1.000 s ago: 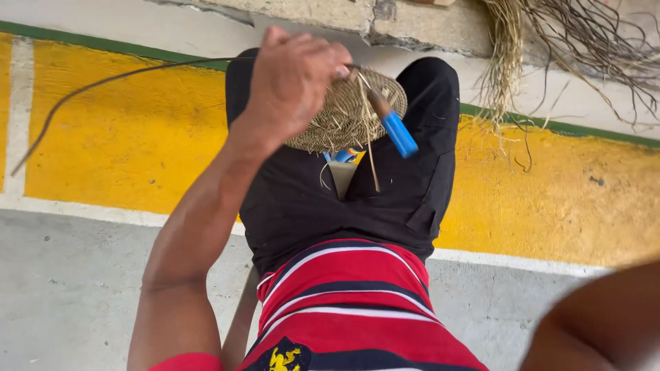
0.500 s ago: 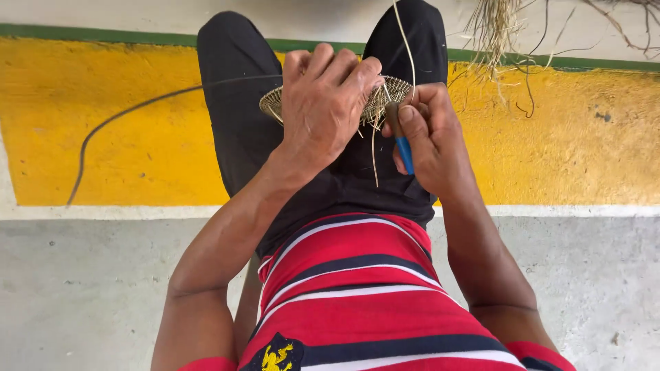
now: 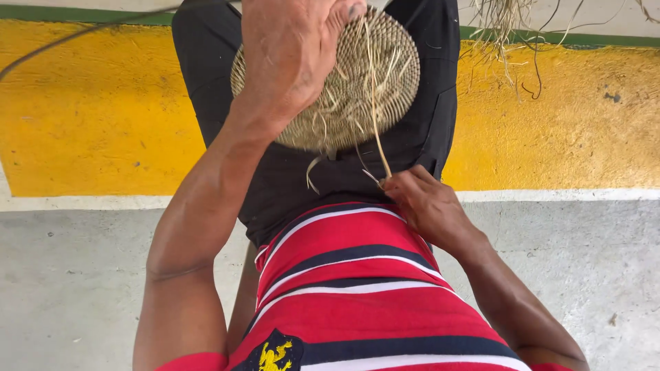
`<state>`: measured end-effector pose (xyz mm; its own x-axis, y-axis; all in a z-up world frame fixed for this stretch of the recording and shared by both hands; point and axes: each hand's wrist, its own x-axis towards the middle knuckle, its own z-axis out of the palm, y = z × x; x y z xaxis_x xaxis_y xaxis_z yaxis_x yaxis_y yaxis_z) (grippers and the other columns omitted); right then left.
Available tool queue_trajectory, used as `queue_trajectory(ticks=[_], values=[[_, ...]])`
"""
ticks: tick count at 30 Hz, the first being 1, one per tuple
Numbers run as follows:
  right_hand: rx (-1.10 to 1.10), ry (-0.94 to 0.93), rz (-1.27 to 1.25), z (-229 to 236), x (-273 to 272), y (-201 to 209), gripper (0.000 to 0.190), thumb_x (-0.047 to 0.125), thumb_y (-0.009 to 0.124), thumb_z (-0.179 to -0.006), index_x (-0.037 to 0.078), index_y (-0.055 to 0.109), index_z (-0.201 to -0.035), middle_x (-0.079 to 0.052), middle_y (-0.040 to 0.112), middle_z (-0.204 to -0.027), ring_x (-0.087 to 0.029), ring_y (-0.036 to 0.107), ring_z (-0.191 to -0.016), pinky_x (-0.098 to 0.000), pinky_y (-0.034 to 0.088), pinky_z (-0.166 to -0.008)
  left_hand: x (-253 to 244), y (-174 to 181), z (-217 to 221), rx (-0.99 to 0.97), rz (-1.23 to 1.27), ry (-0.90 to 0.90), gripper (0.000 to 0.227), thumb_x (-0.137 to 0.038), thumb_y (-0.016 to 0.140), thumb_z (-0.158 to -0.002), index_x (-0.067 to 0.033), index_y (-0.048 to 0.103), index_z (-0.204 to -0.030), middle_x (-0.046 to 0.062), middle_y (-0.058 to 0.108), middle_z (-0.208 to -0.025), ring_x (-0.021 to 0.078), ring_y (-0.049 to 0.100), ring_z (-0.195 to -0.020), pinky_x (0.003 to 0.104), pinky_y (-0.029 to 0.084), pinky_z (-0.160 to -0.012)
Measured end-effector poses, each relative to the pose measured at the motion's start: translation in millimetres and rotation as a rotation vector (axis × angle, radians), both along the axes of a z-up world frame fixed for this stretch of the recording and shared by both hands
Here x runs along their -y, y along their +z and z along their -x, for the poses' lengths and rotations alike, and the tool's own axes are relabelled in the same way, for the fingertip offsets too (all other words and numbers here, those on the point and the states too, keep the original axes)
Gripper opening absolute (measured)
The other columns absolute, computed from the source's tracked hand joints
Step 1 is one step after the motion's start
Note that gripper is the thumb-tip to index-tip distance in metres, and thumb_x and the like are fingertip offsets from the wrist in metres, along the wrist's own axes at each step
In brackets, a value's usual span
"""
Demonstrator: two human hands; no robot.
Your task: Weaving a circular base using thin fibers and a specialized tool while sitting.
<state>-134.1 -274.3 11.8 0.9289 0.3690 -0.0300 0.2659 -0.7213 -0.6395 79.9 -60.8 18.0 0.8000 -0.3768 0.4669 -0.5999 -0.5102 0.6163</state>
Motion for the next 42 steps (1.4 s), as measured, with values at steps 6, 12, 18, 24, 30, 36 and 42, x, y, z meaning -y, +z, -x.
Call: queue_trajectory(ticks=[6, 12, 18, 24, 30, 36, 42], values=[[0.04, -0.176, -0.388, 5, 44, -23, 0.007, 0.005, 0.067, -0.096, 0.01, 0.064, -0.1, -0.014, 0.067, -0.104, -0.029, 0.065, -0.093, -0.0362, 0.056, -0.082, -1, -2, 24, 0.08, -0.053, -0.062, 0.017, -0.03, 0.065, -0.108, -0.0157, 0.068, -0.099, -0.006, 0.072, -0.088, 0.017, 0.061, -0.087, 0.038, 0.035, -0.085], [0.186, -0.406, -1.383, -59, 44, 17, 0.011, 0.005, 0.069, -0.107, 0.008, 0.063, -0.114, -0.01, 0.07, -0.103, -0.02, 0.069, -0.091, -0.0323, 0.06, -0.081, -3, 12, 36, -0.047, -0.049, -0.033, 0.02, -0.034, 0.064, -0.106, -0.0153, 0.071, -0.102, -0.005, 0.073, -0.089, 0.017, 0.058, -0.081, 0.036, 0.034, -0.081], [0.626, -0.249, -0.323, -91, -15, 28, 0.018, -0.004, 0.078, -0.096, 0.01, 0.068, -0.103, -0.009, 0.072, -0.115, -0.024, 0.069, -0.106, -0.0361, 0.055, -0.09, -4, 28, 52, -0.066, -0.02, -0.114, 0.016, -0.029, 0.065, -0.106, -0.014, 0.07, -0.104, -0.003, 0.073, -0.094, 0.0169, 0.059, -0.085, 0.037, 0.035, -0.086], [0.548, -0.246, -0.416, -89, -23, 14, 0.02, -0.003, 0.081, -0.095, 0.004, 0.065, -0.104, -0.012, 0.07, -0.113, -0.023, 0.069, -0.105, -0.0326, 0.057, -0.086, -7, 27, 59, -0.075, -0.02, -0.108, 0.012, -0.026, 0.065, -0.106, -0.0155, 0.07, -0.107, -0.003, 0.072, -0.092, 0.016, 0.059, -0.085, 0.037, 0.034, -0.087], [0.573, -0.242, -0.409, -89, -24, 14, 0.02, -0.005, 0.081, -0.094, 0.005, 0.067, -0.104, -0.012, 0.07, -0.11, -0.022, 0.068, -0.099, -0.0314, 0.057, -0.083, -6, 28, 65, -0.057, -0.019, -0.101, 0.01, -0.025, 0.066, -0.104, -0.0166, 0.07, -0.107, -0.005, 0.071, -0.089, 0.0151, 0.059, -0.084, 0.036, 0.035, -0.088], [0.598, -0.245, -0.347, -82, -29, 23, 0.022, -0.006, 0.083, -0.09, 0.006, 0.07, -0.104, -0.011, 0.066, -0.107, -0.022, 0.068, -0.097, -0.0315, 0.058, -0.08, -9, 39, 73, -0.038, -0.007, -0.125, 0.009, -0.024, 0.068, -0.103, -0.0156, 0.07, -0.106, -0.004, 0.071, -0.091, 0.015, 0.061, -0.085, 0.036, 0.035, -0.088], [0.522, -0.225, -0.284, -68, -25, 35, 0.024, -0.004, 0.085, -0.09, 0.006, 0.068, -0.103, -0.008, 0.069, -0.107, -0.02, 0.07, -0.096, -0.0321, 0.057, -0.079, -14, 46, 86, -0.044, -0.02, -0.136, 0.011, -0.024, 0.074, -0.1, -0.015, 0.07, -0.103, -0.005, 0.072, -0.092, 0.0149, 0.061, -0.085, 0.036, 0.035, -0.088]])
